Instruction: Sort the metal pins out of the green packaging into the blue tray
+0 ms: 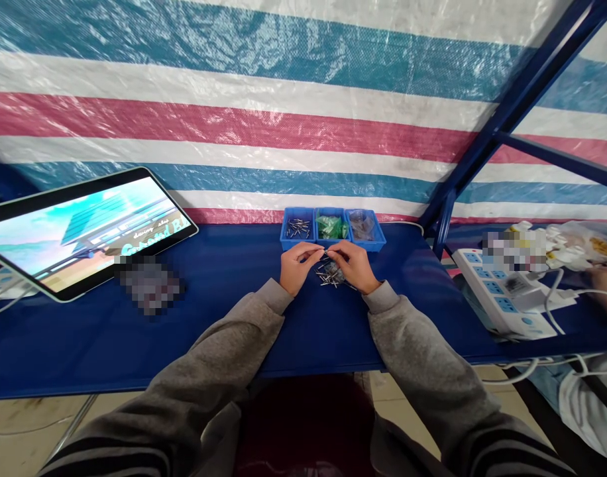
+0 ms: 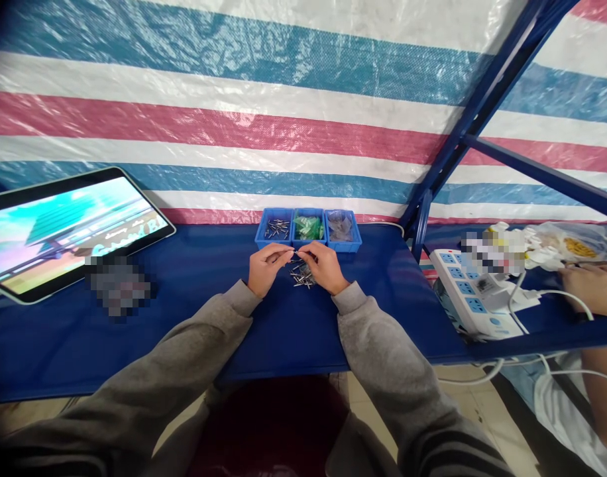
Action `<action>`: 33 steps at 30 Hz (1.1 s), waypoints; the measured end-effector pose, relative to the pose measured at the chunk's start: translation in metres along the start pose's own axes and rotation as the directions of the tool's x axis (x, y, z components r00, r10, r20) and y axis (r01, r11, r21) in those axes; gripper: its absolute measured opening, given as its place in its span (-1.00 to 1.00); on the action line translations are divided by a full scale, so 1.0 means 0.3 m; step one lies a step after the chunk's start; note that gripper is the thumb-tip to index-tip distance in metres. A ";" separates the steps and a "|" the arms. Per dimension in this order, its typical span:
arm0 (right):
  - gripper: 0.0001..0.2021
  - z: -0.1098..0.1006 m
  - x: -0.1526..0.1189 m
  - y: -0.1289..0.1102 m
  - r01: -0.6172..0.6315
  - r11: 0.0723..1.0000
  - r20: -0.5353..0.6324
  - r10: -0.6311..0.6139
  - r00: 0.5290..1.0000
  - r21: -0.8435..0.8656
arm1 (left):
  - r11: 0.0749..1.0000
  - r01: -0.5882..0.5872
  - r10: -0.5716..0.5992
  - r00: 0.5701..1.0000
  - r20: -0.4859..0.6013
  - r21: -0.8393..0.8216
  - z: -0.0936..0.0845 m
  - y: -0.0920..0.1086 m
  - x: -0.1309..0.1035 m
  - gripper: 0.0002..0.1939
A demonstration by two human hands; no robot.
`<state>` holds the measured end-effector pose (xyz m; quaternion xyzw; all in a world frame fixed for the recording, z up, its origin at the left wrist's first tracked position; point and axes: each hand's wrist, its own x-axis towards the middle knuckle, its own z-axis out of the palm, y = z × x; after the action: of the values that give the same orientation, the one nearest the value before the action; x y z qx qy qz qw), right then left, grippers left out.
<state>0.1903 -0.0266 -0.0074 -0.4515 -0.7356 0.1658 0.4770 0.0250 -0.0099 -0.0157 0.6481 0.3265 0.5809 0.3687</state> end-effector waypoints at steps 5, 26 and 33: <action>-0.65 -0.002 -0.001 0.004 -0.087 0.996 -0.084 0.087 0.993 0.003 | 0.931 -0.221 0.221 0.975 0.033 0.290 0.002 0.011 -0.009 -0.75; -0.66 -0.009 0.003 0.007 -0.128 0.992 -0.173 0.128 0.977 0.009 | 0.799 -0.435 0.305 0.888 0.345 0.414 0.022 0.001 -0.023 -0.61; -0.63 -0.014 0.000 -0.001 -0.120 0.993 -0.179 0.119 0.977 0.009 | 0.909 -0.247 0.216 0.968 0.128 0.336 0.010 0.004 -0.015 -0.72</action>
<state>0.1937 -0.0275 -0.0053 -0.5086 -0.6614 0.1522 0.5298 0.0275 -0.0145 -0.0171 0.7623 0.3284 0.5241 0.1904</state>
